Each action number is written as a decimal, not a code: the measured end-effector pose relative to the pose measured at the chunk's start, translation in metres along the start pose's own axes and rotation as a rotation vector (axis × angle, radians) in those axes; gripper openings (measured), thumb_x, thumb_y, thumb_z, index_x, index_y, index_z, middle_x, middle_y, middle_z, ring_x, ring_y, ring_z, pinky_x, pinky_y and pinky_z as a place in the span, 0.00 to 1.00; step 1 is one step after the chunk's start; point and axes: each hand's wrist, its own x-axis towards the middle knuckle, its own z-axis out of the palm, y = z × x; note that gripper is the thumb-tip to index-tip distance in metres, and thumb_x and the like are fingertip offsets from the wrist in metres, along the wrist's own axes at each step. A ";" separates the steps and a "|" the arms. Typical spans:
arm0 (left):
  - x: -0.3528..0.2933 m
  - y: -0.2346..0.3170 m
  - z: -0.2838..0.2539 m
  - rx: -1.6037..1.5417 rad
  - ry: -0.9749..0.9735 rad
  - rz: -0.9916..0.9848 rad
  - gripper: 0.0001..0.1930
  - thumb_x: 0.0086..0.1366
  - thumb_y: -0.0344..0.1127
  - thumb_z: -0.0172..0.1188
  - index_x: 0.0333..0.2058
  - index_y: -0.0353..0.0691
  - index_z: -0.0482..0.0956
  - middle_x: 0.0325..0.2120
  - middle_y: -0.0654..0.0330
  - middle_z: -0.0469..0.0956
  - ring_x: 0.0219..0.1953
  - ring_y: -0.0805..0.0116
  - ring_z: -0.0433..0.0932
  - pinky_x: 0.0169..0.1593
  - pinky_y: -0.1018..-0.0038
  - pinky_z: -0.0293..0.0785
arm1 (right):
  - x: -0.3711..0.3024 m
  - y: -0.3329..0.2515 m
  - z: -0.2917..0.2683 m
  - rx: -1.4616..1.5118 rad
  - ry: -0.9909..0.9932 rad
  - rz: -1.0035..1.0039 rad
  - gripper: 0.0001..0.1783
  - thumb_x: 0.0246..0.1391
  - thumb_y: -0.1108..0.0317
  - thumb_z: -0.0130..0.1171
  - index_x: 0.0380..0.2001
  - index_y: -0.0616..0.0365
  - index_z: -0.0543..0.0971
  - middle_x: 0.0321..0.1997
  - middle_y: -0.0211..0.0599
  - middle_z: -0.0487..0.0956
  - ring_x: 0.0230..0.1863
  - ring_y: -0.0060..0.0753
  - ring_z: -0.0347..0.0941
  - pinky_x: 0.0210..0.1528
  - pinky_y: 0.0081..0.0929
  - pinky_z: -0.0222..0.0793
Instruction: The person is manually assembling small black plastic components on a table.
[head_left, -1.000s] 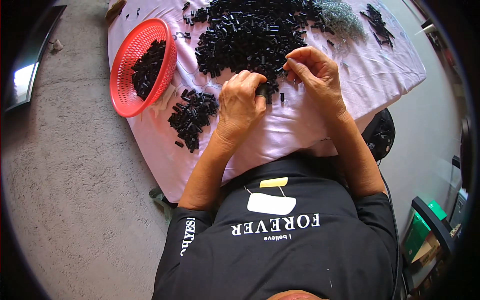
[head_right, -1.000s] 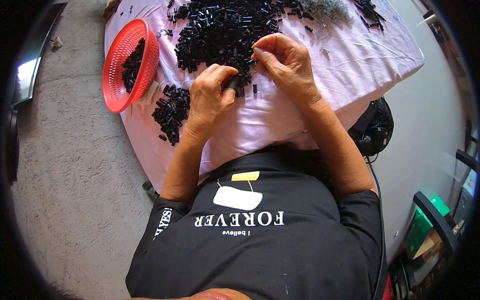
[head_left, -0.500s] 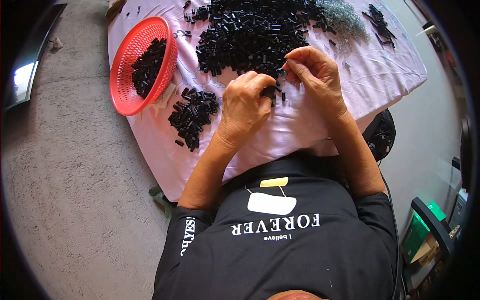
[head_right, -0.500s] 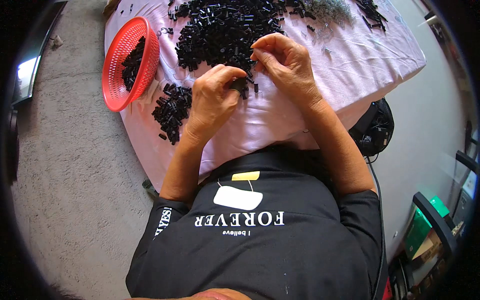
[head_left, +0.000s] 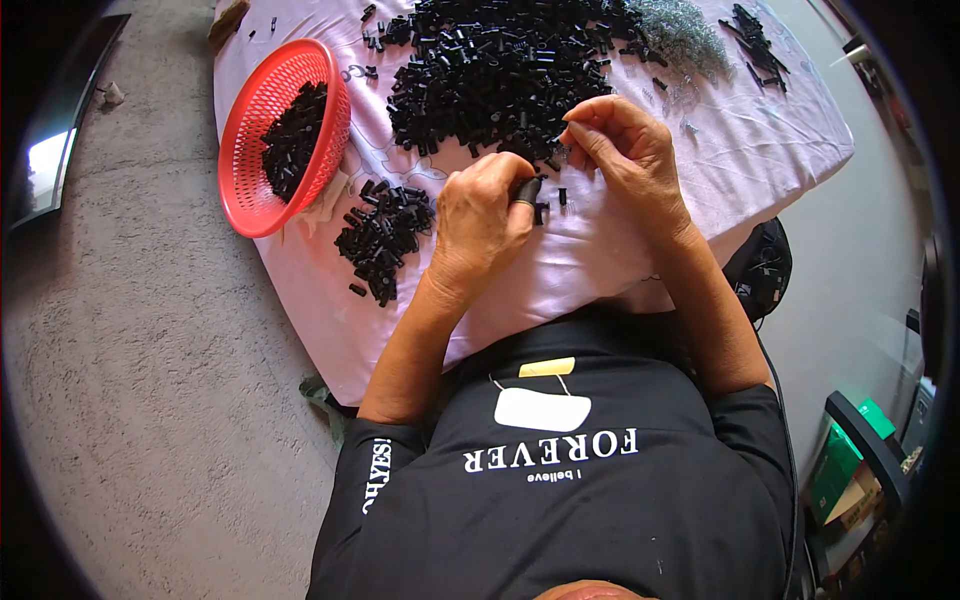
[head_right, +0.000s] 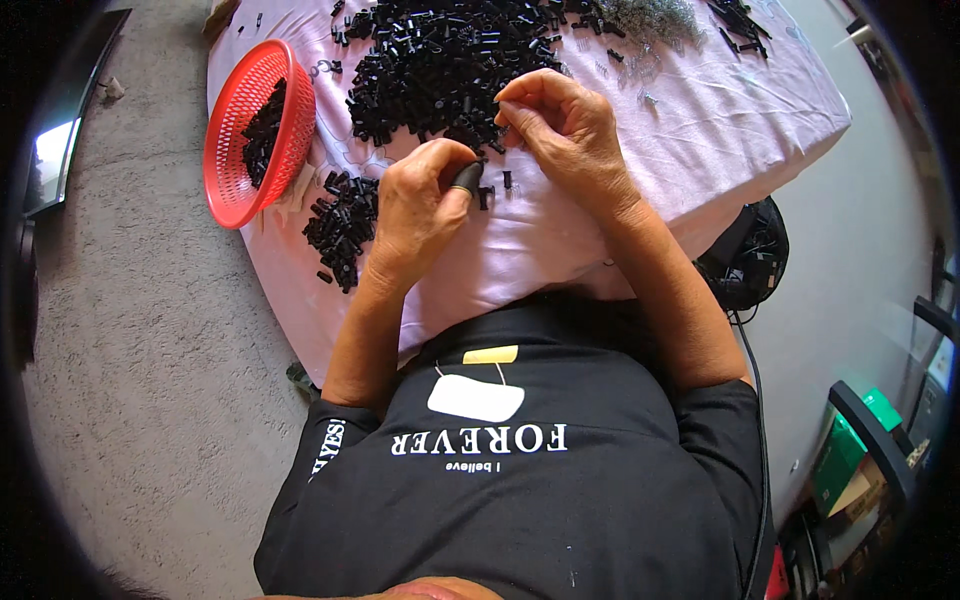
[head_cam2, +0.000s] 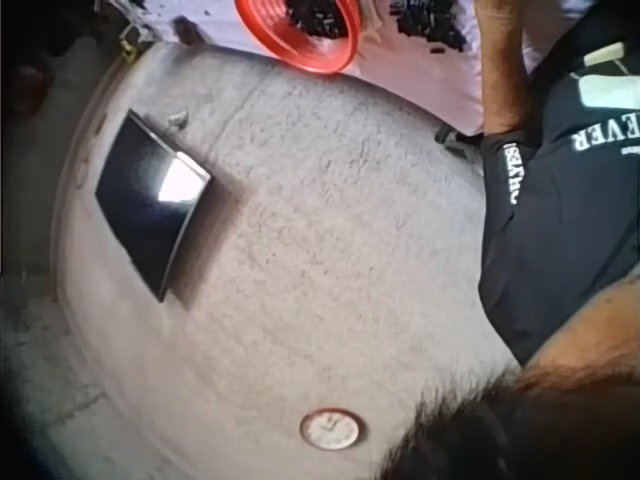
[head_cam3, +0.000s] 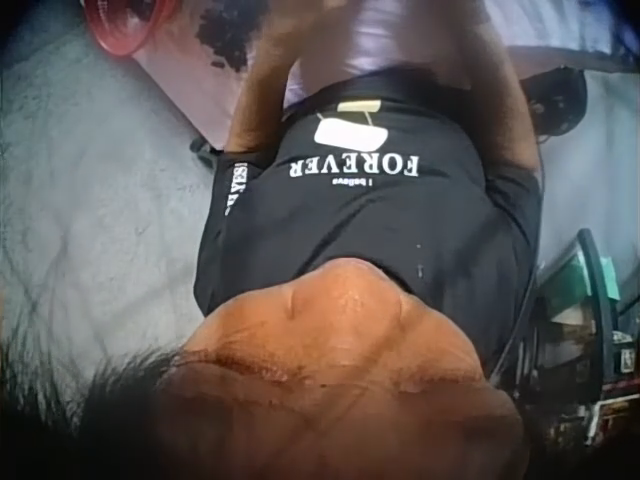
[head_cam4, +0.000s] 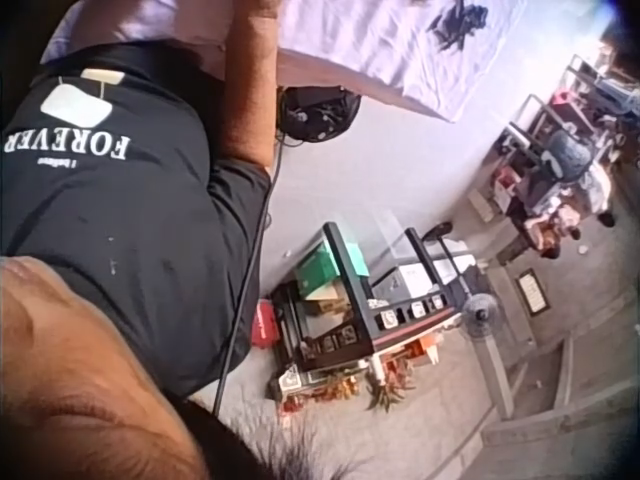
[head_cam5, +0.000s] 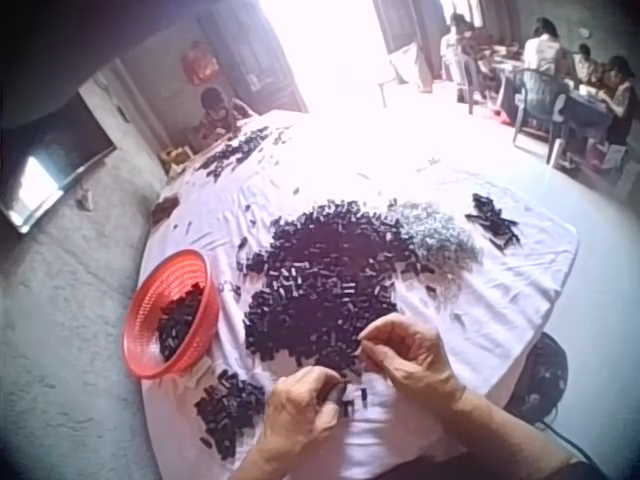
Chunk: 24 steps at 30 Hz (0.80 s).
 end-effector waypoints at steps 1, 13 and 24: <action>-0.001 -0.003 -0.001 -0.004 -0.015 -0.055 0.08 0.49 0.26 0.56 0.31 0.37 0.77 0.28 0.53 0.78 0.32 0.51 0.78 0.38 0.59 0.72 | 0.000 0.000 0.000 -0.008 -0.016 -0.006 0.05 0.60 0.77 0.58 0.39 0.62 0.78 0.32 0.31 0.81 0.32 0.17 0.77 0.36 0.16 0.76; 0.020 -0.010 -0.001 0.004 0.094 -0.077 0.14 0.50 0.26 0.59 0.39 0.37 0.78 0.24 0.50 0.79 0.28 0.51 0.81 0.35 0.61 0.76 | -0.001 0.000 0.004 -0.022 0.003 0.005 0.04 0.60 0.78 0.58 0.39 0.62 0.78 0.31 0.31 0.80 0.32 0.17 0.77 0.35 0.15 0.75; 0.021 -0.009 -0.002 0.031 0.062 -0.107 0.10 0.51 0.27 0.61 0.34 0.37 0.76 0.21 0.52 0.78 0.25 0.51 0.80 0.32 0.61 0.75 | -0.001 0.000 0.004 -0.052 0.001 0.008 0.04 0.60 0.78 0.58 0.39 0.62 0.78 0.32 0.31 0.81 0.31 0.16 0.77 0.35 0.15 0.75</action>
